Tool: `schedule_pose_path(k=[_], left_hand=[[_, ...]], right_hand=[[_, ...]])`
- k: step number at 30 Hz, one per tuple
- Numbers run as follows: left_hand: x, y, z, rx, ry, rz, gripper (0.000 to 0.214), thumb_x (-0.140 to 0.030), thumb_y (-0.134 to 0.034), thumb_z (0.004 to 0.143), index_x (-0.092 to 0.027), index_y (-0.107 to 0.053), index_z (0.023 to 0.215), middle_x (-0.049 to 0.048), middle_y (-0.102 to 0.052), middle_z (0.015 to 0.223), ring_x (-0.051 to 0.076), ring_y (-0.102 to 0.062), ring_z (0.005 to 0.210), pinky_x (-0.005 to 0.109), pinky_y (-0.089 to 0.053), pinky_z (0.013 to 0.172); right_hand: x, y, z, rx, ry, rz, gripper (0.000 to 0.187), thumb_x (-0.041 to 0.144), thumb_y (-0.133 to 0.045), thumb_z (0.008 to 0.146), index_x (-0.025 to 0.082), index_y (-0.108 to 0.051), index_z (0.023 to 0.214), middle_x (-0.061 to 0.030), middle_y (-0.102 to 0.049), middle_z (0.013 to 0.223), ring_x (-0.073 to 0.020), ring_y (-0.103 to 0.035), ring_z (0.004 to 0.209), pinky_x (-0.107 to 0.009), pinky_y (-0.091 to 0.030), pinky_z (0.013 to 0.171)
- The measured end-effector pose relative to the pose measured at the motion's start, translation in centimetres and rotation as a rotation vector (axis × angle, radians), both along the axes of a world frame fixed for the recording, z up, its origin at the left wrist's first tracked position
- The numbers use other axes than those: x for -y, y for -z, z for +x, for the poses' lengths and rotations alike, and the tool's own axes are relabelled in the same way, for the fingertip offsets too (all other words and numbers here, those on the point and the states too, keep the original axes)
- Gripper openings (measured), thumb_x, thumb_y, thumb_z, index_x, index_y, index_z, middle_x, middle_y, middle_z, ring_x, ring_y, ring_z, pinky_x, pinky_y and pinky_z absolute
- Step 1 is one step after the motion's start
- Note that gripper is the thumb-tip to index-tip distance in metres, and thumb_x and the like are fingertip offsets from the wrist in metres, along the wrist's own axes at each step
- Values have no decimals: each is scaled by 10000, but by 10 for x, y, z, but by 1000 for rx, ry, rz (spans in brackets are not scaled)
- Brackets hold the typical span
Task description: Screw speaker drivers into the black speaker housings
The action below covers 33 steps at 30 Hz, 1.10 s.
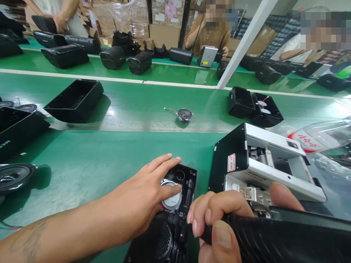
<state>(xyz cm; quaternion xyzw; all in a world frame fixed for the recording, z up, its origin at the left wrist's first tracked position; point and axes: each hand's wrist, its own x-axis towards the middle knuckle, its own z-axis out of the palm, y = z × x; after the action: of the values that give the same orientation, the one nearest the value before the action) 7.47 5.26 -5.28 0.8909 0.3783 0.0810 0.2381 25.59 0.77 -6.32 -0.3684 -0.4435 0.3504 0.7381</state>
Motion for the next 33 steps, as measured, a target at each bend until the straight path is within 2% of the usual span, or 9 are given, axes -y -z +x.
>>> schedule_pose_path(k=[3, 9, 12, 16, 20, 24, 27, 30, 33], left_hand=[[0, 0, 0, 1, 2, -3, 670, -31, -809, 795, -156, -765, 1451, 293, -265, 1863, 523, -183, 1741, 740, -430, 1303], [0, -3, 1, -7, 2, -18, 676, -38, -828, 785, -146, -770, 1450, 305, -270, 1857, 519, -164, 1744, 720, -428, 1314], [0, -4, 2, 0, 5, -24, 658, -47, -833, 793, -136, -773, 1442, 322, -275, 1849, 515, -153, 1747, 708, -421, 1323], [0, -3, 3, 14, 7, -12, 571, -52, -819, 809, -130, -800, 1375, 322, -287, 1845, 494, -133, 1757, 675, -422, 1336], [0, -1, 1, 45, 49, 50, 493, -51, -765, 850, -146, -809, 1332, 271, -483, 1761, 418, -138, 1776, 632, -281, 1416], [0, -4, 0, 93, 53, 51, 351, -13, -695, 831, -168, -842, 1110, 197, -720, 1518, 351, -257, 1760, 554, -320, 1424], [-1, -7, -1, 121, 53, 27, 294, 2, -693, 793, -193, -834, 962, 145, -804, 1332, 347, -297, 1745, 540, -330, 1426], [-2, -7, 1, 119, 52, 26, 388, 17, -710, 786, -181, -856, 1086, 170, -740, 1496, 359, -278, 1752, 563, -303, 1431], [-1, -6, 2, 59, 8, -4, 564, -11, -762, 809, -127, -811, 1359, 281, -448, 1779, 430, -206, 1764, 621, -368, 1384]], right_hand=[[-3, 0, 1, 34, 29, 36, 398, 353, -874, 995, 367, -603, 1286, 92, -598, 751, -129, -522, 482, -333, -505, 520], [-6, 0, -8, -39, 39, 33, 689, 277, -854, 991, 385, -442, 1533, 108, -643, 748, -158, -518, 489, -336, -509, 517], [-9, -2, -10, 0, 4, 99, 594, 193, -773, 1028, 346, -499, 1532, 90, -649, 766, -151, -524, 493, -341, -513, 517], [-18, -5, -5, 140, -273, 144, 525, 183, -709, 1085, 363, -545, 1550, 78, -606, 798, -133, -572, 527, -319, -510, 500], [-29, -2, 4, 222, -515, 88, 565, 243, -742, 1095, 412, -512, 1583, 69, -557, 824, -121, -559, 551, -283, -502, 485], [-31, 12, 6, 229, -635, 71, 585, 209, -717, 1091, 401, -491, 1596, 52, -564, 859, -110, -540, 550, -266, -499, 484], [-28, 21, 5, 233, -642, 57, 626, 162, -698, 1081, 399, -476, 1615, 44, -576, 875, -122, -574, 570, -274, -522, 501], [-25, 15, 3, 201, -618, 62, 600, 233, -700, 1109, 436, -479, 1628, 55, -560, 876, -107, -554, 564, -267, -503, 500], [-18, -7, -1, 124, -554, 59, 558, 301, -719, 1119, 436, -500, 1614, 71, -558, 818, -108, -512, 516, -274, -459, 457]])
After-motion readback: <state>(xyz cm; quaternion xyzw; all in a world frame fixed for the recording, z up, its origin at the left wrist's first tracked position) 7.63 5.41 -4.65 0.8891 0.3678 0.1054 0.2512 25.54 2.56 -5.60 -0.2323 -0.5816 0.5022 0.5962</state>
